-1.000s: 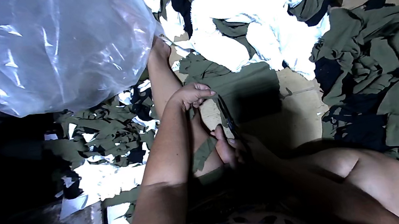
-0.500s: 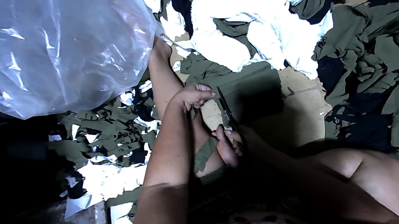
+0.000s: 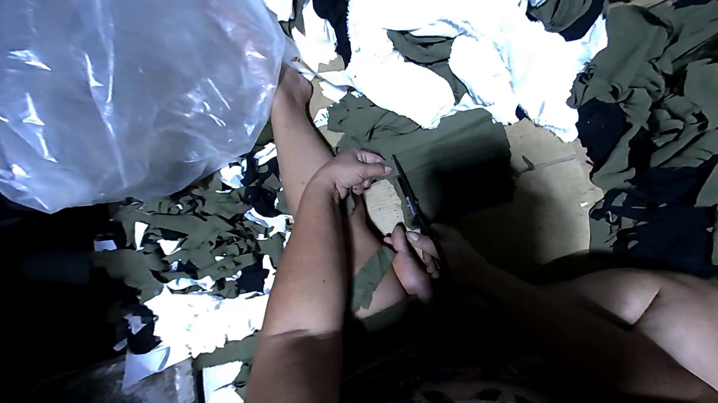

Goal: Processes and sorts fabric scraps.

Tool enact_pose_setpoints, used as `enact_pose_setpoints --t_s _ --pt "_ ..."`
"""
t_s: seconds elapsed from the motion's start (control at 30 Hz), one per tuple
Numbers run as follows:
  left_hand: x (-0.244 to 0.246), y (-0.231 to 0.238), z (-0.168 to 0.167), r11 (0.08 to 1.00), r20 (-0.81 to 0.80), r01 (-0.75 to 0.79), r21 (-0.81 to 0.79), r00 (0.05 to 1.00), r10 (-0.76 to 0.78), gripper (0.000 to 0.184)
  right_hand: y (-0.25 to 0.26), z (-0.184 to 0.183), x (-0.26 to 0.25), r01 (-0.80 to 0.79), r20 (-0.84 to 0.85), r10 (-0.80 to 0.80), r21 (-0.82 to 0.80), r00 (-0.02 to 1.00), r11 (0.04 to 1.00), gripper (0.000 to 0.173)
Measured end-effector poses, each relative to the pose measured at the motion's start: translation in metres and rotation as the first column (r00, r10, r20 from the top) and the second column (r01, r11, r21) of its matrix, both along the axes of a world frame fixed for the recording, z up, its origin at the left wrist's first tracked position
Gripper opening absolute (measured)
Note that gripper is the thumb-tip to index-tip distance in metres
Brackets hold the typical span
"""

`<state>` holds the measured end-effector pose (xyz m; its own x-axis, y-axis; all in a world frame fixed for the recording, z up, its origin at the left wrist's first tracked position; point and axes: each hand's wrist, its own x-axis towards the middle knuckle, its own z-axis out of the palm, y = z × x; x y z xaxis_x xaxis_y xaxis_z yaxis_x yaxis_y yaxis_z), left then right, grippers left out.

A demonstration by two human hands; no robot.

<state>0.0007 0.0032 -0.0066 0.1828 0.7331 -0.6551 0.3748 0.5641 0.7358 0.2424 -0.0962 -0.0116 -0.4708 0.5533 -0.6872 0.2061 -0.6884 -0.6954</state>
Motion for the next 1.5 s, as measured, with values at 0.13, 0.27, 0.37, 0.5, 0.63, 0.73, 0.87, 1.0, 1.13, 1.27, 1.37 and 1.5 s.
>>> enact_pose_setpoints --t_s 0.13,0.27,0.37,0.5,0.63,0.73,0.87,1.0,1.13,1.27,1.37,1.5 --pt "0.001 0.000 0.001 1.000 -0.015 0.004 -0.005 1.000 -0.005 0.014 -0.002 -0.004 0.000 0.001 0.005 -0.001 0.013 1.000 1.000 0.031" --pt "0.000 0.000 0.000 1.000 -0.012 0.011 0.003 1.000 -0.011 0.014 -0.002 -0.010 0.001 -0.023 0.014 0.022 0.029 1.000 0.999 0.032" --pt "-0.001 0.000 0.000 1.000 -0.009 0.009 -0.001 1.000 -0.009 0.014 -0.002 -0.010 0.002 -0.029 0.009 0.029 0.029 1.000 0.999 0.031" --pt "0.000 0.000 0.001 1.000 -0.008 0.016 -0.009 1.000 -0.017 0.013 0.000 -0.012 0.001 0.004 0.010 -0.005 0.036 1.000 0.999 0.030" --pt "0.000 0.000 0.003 1.000 -0.011 0.022 -0.012 1.000 -0.022 0.014 0.004 -0.006 0.002 -0.048 0.034 0.046 0.071 0.998 0.996 0.030" --pt "0.000 -0.002 0.003 0.998 0.026 -0.069 0.011 0.997 0.069 0.013 0.004 0.003 0.006 -0.070 0.037 0.068 0.069 0.997 0.995 0.029" --pt "-0.010 -0.010 0.012 0.982 0.230 -0.183 0.036 0.958 0.170 0.017 0.004 0.027 0.024 -0.010 -0.050 0.012 0.042 0.999 0.999 0.024" --pt "-0.017 -0.018 0.022 0.994 0.380 -0.061 0.086 0.925 0.024 0.019 0.012 0.066 0.044 -0.038 0.063 0.027 0.175 0.998 0.984 0.025" --pt "0.005 -0.022 0.038 0.986 0.385 0.081 0.146 0.913 -0.132 0.016 0.034 0.064 0.040 0.109 -0.018 -0.110 0.342 0.994 0.933 0.019" --pt "0.038 -0.024 0.052 0.943 0.305 0.248 0.223 0.901 -0.309 0.013 0.053 0.049 0.028 0.171 -0.066 -0.159 0.470 0.985 0.866 0.023" --pt "0.051 -0.027 0.054 0.932 0.237 0.299 0.204 0.909 -0.343 0.012 0.053 0.046 0.021 0.195 0.005 -0.234 0.534 0.972 0.822 0.023" --pt "0.038 -0.045 0.057 0.946 0.122 0.277 0.170 0.947 -0.299 0.006 0.045 0.046 0.032 0.183 0.094 -0.279 0.556 0.956 0.811 0.025"
